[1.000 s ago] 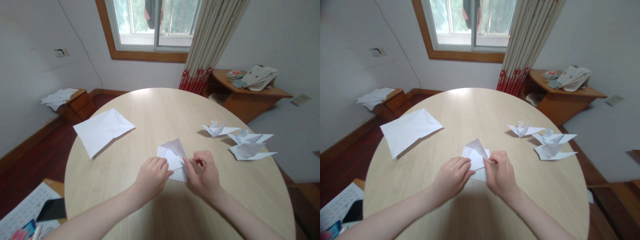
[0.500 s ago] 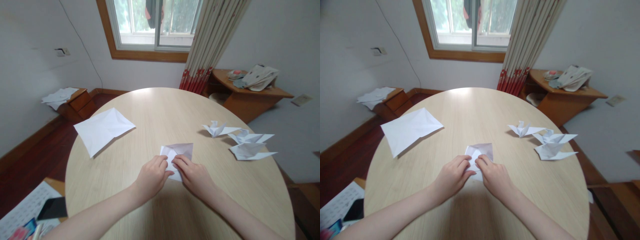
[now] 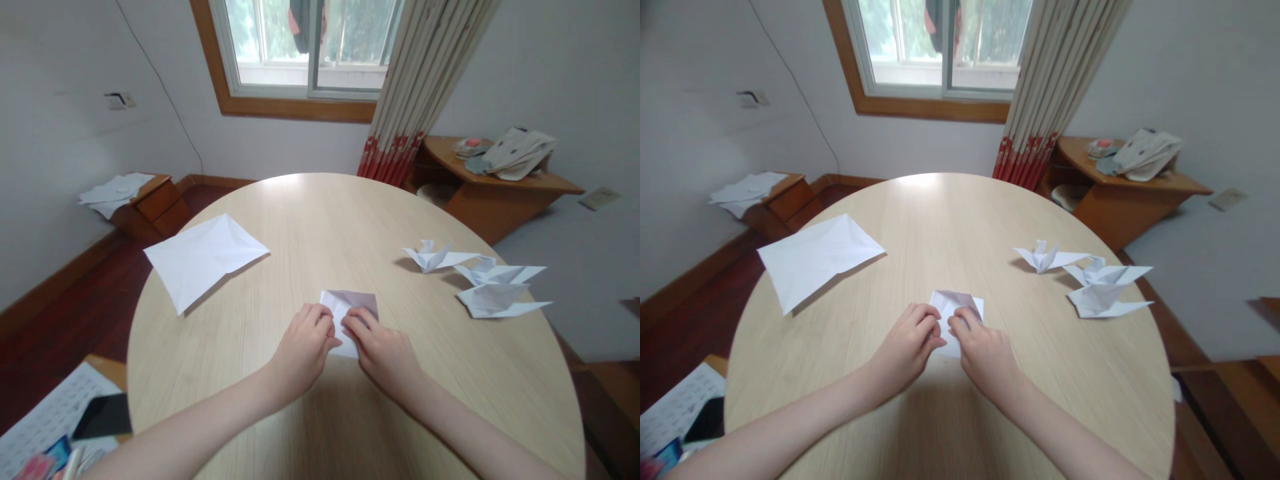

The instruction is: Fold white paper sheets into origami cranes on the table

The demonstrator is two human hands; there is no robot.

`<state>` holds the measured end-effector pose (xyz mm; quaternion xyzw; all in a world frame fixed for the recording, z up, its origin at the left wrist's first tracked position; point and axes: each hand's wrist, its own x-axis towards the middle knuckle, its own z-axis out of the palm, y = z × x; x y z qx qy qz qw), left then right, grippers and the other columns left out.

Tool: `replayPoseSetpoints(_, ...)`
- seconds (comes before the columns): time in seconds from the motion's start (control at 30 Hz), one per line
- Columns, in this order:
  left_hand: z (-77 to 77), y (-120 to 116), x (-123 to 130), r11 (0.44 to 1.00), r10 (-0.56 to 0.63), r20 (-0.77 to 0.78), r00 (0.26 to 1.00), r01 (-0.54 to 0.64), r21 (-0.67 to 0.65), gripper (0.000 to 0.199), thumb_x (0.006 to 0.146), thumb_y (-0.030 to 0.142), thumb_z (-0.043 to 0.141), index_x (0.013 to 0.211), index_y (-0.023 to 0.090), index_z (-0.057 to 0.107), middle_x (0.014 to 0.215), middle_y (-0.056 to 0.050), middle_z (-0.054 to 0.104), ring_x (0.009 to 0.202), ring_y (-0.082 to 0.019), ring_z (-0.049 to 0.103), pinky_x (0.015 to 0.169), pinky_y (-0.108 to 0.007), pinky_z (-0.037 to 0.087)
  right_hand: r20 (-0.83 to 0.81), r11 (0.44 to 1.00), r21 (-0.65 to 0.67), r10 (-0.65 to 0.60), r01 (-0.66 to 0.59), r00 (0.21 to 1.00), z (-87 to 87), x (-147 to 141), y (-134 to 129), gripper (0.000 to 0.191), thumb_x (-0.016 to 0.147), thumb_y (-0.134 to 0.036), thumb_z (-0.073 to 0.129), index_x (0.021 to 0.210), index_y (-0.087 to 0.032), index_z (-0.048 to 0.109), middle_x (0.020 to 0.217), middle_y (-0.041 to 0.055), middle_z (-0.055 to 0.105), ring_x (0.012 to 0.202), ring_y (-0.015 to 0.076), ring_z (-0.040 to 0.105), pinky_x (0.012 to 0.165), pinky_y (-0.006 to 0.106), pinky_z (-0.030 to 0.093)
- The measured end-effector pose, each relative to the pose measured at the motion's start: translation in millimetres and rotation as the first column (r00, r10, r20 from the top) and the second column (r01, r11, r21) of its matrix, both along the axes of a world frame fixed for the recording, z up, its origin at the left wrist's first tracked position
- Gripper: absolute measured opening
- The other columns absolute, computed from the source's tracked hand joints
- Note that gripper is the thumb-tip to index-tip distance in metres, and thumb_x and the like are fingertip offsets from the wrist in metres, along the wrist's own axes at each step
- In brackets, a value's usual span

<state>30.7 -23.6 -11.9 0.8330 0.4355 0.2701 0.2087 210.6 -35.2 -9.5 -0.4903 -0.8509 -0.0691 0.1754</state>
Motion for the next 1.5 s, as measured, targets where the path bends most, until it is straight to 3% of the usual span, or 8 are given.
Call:
replayPoseSetpoints(0.2,7.5,8.3,-9.7,0.98,0.028,-0.06,0.998,-0.039,-0.195,0.011,0.082,0.009,0.064,0.083,0.02,0.061,0.107,-0.004,0.056,0.104,-0.023,0.049,0.088,-0.041,0.036,0.07,0.998,-0.057,-0.009,0.014,0.997,1.3,1.1,-0.6,0.041,0.074,0.003,0.037,0.1,-0.02,0.06,0.107,0.0042,0.068,0.052,0.0095,0.056,0.043,0.026,0.025)
replayPoseSetpoints(0.4,19.8,19.7,-20.6,0.939,-0.071,-0.136,0.988,0.021,-0.344,0.018,0.078,0.006,0.067,0.084,0.024,0.068,0.111,-0.002,0.054,0.11,-0.024,0.046,0.09,-0.041,0.029,0.103,0.997,-0.07,0.0,0.008,0.995,4.6,1.3,-0.6,0.042,0.071,0.002,0.037,0.1,-0.019,0.06,0.108,0.0051,0.068,0.048,0.009,0.054,0.043,0.026,0.025)
replayPoseSetpoints(0.67,24.4,21.7,-28.5,0.967,-0.241,-0.181,0.953,0.22,-0.129,0.021,0.082,0.008,0.064,0.091,0.027,0.067,0.111,-0.003,0.054,0.104,-0.023,0.045,0.086,-0.041,0.028,-0.033,0.988,-0.087,0.126,-0.129,0.991,7.0,10.5,5.1,0.044,0.074,0.001,0.036,0.104,-0.019,0.061,0.111,0.0079,0.069,0.064,0.0129,0.064,0.049,0.023,0.039)
replayPoseSetpoints(0.8,26.2,18.6,-29.1,0.955,-0.294,-0.257,0.921,0.296,-0.032,0.035,0.085,0.005,0.056,0.107,0.031,0.064,0.111,-0.004,0.054,0.101,-0.023,0.046,0.083,-0.038,0.029,-0.146,0.974,-0.043,0.214,-0.223,0.966,12.8,23.0,11.5,0.037,0.081,-0.001,0.035,0.101,-0.02,0.061,0.102,0.0068,0.07,0.079,0.0146,0.067,0.058,0.022,0.044)
replayPoseSetpoints(0.93,26.5,16.1,-28.3,0.938,-0.32,-0.362,0.876,0.346,0.008,0.057,0.082,0.001,0.05,0.126,0.037,0.055,0.111,-0.004,0.055,0.098,-0.023,0.047,0.08,-0.038,0.03,-0.06,0.955,0.081,0.292,-0.287,0.955,22.2,34.4,16.2,0.032,0.079,-0.003,0.038,0.096,-0.019,0.06,0.097,0.009,0.068,0.077,0.017,0.064,0.061,0.026,0.044)
replayPoseSetpoints(1.03,25.3,15.0,-27.2,0.936,-0.31,-0.412,0.857,0.35,0.024,0.064,0.078,0.001,0.05,0.132,0.036,0.05,0.114,-0.006,0.054,0.099,-0.024,0.048,0.08,-0.039,0.03,-0.122,0.97,0.085,0.237,-0.228,0.964,27.9,36.4,18.1,0.022,0.084,-0.007,0.04,0.091,-0.019,0.056,0.089,0.0082,0.065,0.075,0.017,0.061,0.062,0.026,0.043)
replayPoseSetpoints(1.23,25.1,12.6,-24.6,0.942,-0.271,-0.44,0.856,0.329,0.059,0.05,0.09,0.012,0.046,0.136,0.03,0.048,0.113,-0.008,0.055,0.098,-0.025,0.049,0.081,-0.041,0.032,-0.255,0.989,-0.106,-0.126,0.102,0.959,21.3,32.2,27.2,0.012,0.091,-0.032,0.048,0.088,-0.021,0.047,0.077,0.0031,0.057,0.063,0.0173,0.055,0.053,0.027,0.037)
replayPoseSetpoints(1.5,22.8,4.6,-12.5,0.949,-0.164,-0.503,0.848,0.275,0.155,0.04,0.096,0.035,0.047,0.136,0.026,0.047,0.104,-0.008,0.057,0.091,-0.024,0.05,0.082,-0.041,0.035,-0.124,0.968,-0.231,-0.129,0.098,0.984,1.9,31.2,35.5,0.022,0.09,-0.035,0.053,0.073,-0.021,0.05,0.079,0.0031,0.055,0.071,0.0183,0.056,0.062,0.029,0.041)
